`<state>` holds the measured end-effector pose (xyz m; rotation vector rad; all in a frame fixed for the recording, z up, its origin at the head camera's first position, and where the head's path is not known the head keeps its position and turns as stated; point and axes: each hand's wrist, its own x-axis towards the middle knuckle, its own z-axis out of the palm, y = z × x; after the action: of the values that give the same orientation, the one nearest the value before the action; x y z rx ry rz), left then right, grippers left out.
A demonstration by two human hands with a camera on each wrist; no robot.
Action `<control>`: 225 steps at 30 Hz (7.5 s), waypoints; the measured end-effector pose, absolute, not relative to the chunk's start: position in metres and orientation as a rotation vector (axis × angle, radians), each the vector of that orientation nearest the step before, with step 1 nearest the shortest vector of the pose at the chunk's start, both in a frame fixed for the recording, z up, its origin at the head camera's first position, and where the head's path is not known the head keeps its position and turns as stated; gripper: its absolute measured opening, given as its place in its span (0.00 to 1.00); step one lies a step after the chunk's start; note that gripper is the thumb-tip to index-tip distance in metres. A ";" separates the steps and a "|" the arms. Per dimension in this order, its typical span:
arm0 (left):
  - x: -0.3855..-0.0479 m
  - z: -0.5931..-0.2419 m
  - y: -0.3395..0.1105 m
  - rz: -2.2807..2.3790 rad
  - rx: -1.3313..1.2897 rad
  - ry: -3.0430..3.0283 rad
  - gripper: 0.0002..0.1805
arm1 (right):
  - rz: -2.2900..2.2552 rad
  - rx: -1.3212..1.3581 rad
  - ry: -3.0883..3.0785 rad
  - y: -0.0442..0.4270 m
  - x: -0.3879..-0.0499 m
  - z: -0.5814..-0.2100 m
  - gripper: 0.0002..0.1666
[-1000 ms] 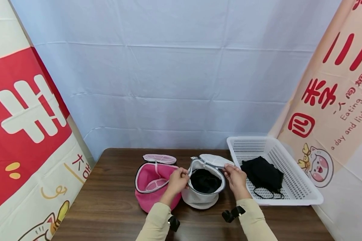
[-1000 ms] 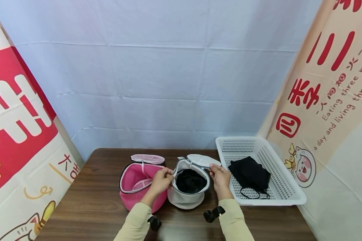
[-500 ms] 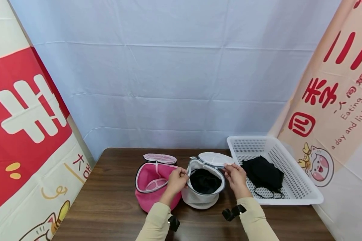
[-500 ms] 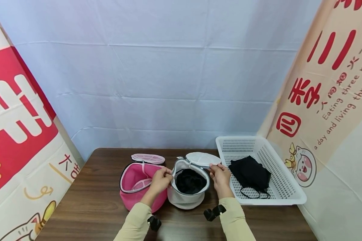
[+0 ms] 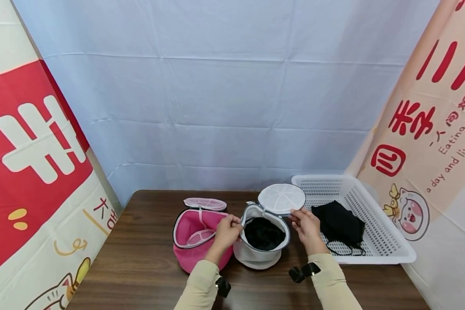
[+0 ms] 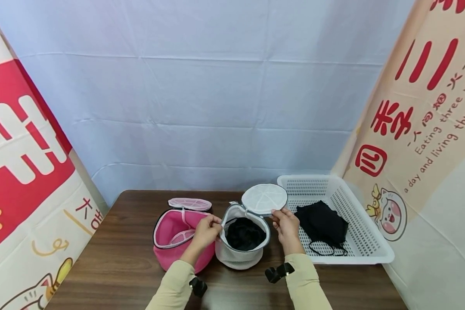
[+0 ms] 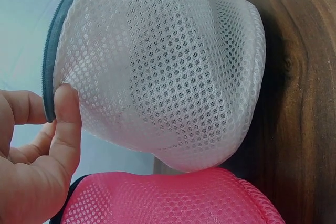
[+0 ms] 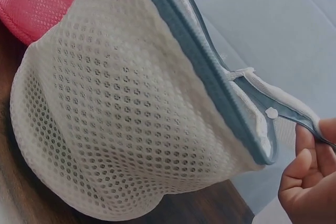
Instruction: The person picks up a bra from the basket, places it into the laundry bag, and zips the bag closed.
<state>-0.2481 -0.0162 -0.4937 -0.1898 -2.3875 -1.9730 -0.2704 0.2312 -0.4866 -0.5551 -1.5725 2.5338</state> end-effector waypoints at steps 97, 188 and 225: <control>-0.241 -0.485 -0.011 -2.468 -0.148 -2.222 0.10 | 1.340 0.104 -2.344 0.256 -0.231 -0.491 0.10; -0.240 -0.501 -0.003 -1.354 -0.260 -2.628 0.17 | 0.601 0.402 -2.620 0.259 -0.254 -0.495 0.05; -0.291 -0.468 0.032 -0.953 -0.472 -2.863 0.15 | 0.645 0.460 -2.571 0.256 -0.273 -0.500 0.08</control>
<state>-0.2909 0.0318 -0.4684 -0.4717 -2.8627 -0.9527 -0.2726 0.2557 -0.5000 0.4602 -2.5707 0.6452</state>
